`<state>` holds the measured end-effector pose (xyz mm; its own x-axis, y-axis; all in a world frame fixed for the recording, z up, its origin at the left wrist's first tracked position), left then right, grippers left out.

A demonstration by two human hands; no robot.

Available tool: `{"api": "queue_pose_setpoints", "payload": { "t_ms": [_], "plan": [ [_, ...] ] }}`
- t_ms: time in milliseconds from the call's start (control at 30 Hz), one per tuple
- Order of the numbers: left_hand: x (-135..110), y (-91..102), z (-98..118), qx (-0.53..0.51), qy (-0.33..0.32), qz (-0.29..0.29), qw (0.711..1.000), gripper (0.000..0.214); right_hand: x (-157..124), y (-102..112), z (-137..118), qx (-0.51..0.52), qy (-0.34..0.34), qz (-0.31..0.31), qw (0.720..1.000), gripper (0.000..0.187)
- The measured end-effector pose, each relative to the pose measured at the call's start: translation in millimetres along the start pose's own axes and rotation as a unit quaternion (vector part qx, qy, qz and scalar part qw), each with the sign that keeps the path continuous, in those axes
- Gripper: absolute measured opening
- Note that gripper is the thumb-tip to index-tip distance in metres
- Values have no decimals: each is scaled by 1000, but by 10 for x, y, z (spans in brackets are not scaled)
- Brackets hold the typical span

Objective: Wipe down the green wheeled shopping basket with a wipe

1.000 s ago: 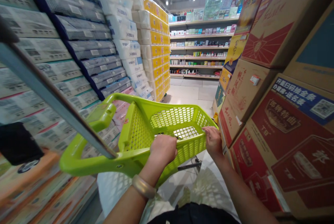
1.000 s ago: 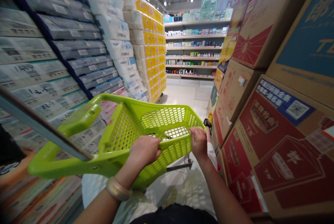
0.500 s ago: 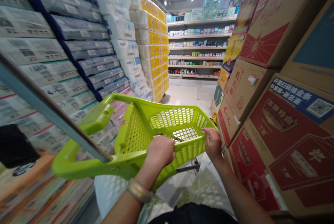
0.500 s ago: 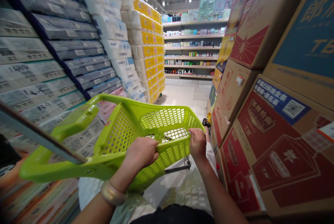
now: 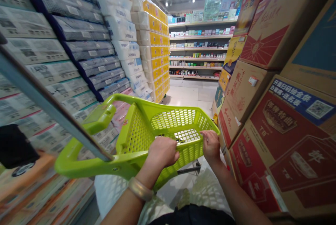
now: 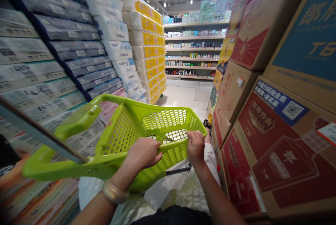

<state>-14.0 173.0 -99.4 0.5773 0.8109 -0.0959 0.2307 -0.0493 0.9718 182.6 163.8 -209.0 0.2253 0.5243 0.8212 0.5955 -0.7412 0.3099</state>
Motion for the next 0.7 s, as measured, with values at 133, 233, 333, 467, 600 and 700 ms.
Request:
{"api": "queue_pose_setpoints", "payload": {
  "t_ms": [133, 233, 333, 467, 600, 700],
  "plan": [
    [0, -10, -12, -1, -6, 2, 1000, 28, -69, -99, -219, 22, 42, -53, 997, 23],
    [-7, -14, -19, -2, -13, 8, 1000, 29, -57, -30, -145, 22, 55, -55, 997, 23],
    [-8, -6, -10, 0, -17, 10, 1000, 32, -24, 96, 52, 4, 32, -20, 999, 25],
    [8, 1, -12, 6, -24, 10, 1000, 37, -55, 107, 40, -13, 11, 5, 1000, 26],
    [29, -25, -86, 19, -26, 13, 999, 42, -127, -3, -197, 4, 44, -42, 998, 23],
    [42, -40, -185, 29, -20, 21, 999, 49, -130, 17, -181, 2, 66, -59, 996, 22]
  ]
}}
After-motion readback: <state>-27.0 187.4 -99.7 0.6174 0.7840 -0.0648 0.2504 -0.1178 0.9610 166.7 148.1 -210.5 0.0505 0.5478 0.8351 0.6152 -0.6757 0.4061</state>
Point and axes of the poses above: each hand's wrist, its own x-axis towards the middle knuckle, its own y-axis out of the back of the hand, z = x × y, the point moved 2 cm from there along x, towards the middle knuckle, and after that the axes turned 5 degrees about x, right-handed, at the moved point
